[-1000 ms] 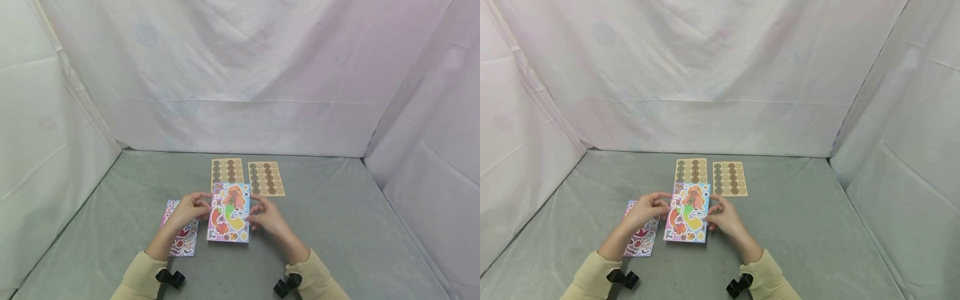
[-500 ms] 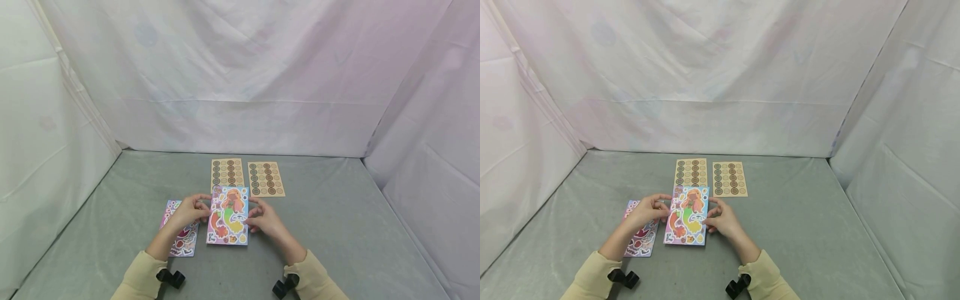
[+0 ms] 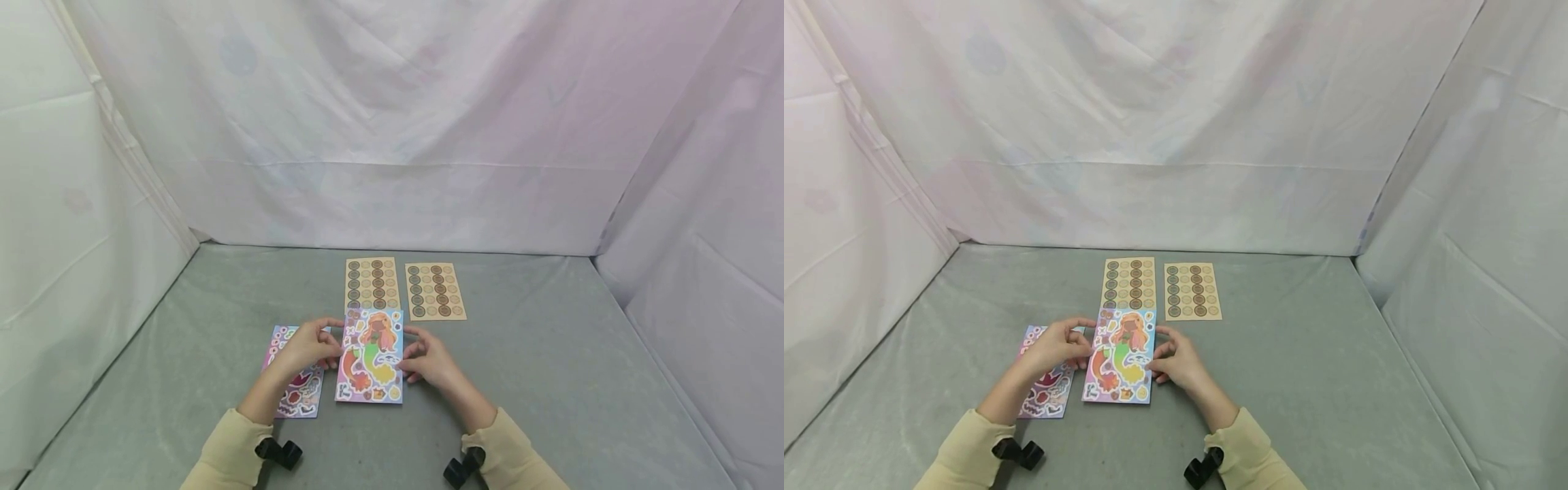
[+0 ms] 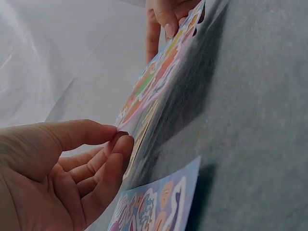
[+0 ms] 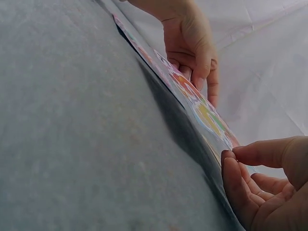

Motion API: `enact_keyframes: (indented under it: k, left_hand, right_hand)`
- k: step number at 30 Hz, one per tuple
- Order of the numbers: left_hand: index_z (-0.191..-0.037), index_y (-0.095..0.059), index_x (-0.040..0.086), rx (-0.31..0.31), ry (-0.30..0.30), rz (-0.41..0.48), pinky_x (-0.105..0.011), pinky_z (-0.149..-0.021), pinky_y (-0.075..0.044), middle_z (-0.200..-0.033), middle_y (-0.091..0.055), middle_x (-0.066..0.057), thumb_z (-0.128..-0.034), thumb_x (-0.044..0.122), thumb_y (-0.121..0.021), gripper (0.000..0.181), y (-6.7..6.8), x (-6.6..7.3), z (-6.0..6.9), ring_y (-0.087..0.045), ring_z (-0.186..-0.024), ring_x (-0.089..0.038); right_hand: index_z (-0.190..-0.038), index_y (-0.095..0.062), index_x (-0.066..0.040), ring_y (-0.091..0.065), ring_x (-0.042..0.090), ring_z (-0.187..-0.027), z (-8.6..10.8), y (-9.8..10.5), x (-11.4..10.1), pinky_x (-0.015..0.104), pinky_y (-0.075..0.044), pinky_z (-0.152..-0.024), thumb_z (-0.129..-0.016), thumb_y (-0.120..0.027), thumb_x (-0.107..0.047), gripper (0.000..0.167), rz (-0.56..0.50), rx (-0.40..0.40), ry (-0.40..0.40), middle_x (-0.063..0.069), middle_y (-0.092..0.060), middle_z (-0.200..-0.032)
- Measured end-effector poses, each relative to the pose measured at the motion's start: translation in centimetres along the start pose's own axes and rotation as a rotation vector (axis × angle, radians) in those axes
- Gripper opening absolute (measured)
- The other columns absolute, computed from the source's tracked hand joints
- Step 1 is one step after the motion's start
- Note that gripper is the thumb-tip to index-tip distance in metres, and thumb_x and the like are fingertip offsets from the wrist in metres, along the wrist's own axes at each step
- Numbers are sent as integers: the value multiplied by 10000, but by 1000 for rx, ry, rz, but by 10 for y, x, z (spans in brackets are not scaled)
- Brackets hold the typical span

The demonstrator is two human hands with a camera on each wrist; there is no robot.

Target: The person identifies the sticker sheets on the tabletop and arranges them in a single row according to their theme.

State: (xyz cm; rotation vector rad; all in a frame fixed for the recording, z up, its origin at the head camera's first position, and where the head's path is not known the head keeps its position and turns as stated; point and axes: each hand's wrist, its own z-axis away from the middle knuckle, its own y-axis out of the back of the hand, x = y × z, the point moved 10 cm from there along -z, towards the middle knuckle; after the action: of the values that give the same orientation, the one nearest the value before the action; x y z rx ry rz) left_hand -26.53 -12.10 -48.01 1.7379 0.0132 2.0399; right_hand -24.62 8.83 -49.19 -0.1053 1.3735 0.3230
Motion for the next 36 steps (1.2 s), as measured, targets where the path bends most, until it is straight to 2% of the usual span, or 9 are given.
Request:
enact_keyframes:
  k: [4,8,16,20,36]
  left_hand:
    - [-1275,-517,-45,12,12,-19,-343,-499,-536,-675,-644,-102,-774,-50,-691,531,-1,0,1,-616,-539,-241]
    - [-1270,-521,-37,31,52,-50,-340,-488,-533,-656,-635,-102,-769,-49,-697,532,-1,-2,3,-616,-527,-240]
    - [-1219,-549,-11,99,118,-142,-319,-431,-515,-626,-624,-82,-749,-9,-733,505,-1,-6,9,-600,-471,-215]
    - [-1192,-552,-18,119,126,-170,-316,-424,-516,-619,-620,-81,-731,-3,-752,503,-2,-7,11,-595,-450,-209]
    - [-1119,-547,-44,114,136,-237,-308,-398,-498,-541,-595,-92,-750,8,-751,425,-6,-5,14,-575,-413,-196]
  right_hand:
    - [-1378,-396,65,-593,174,-589,0,-2,3,382,-562,-521,-723,-690,162,725,8,-8,-6,130,-602,-806]
    - [-1387,-406,36,-589,150,-584,1,-4,4,328,-553,-504,-725,-703,143,733,1,-11,-9,97,-597,-793]
    - [-1391,-395,45,-580,144,-547,1,-9,6,305,-542,-485,-706,-708,154,761,4,-20,15,85,-585,-770]
    - [-1403,-381,47,-575,144,-533,1,-10,5,318,-543,-485,-706,-714,150,780,31,-23,29,89,-585,-773]
    - [-1408,-376,48,-585,152,-549,1,-15,9,326,-554,-497,-703,-741,123,798,97,-52,13,90,-595,-780]
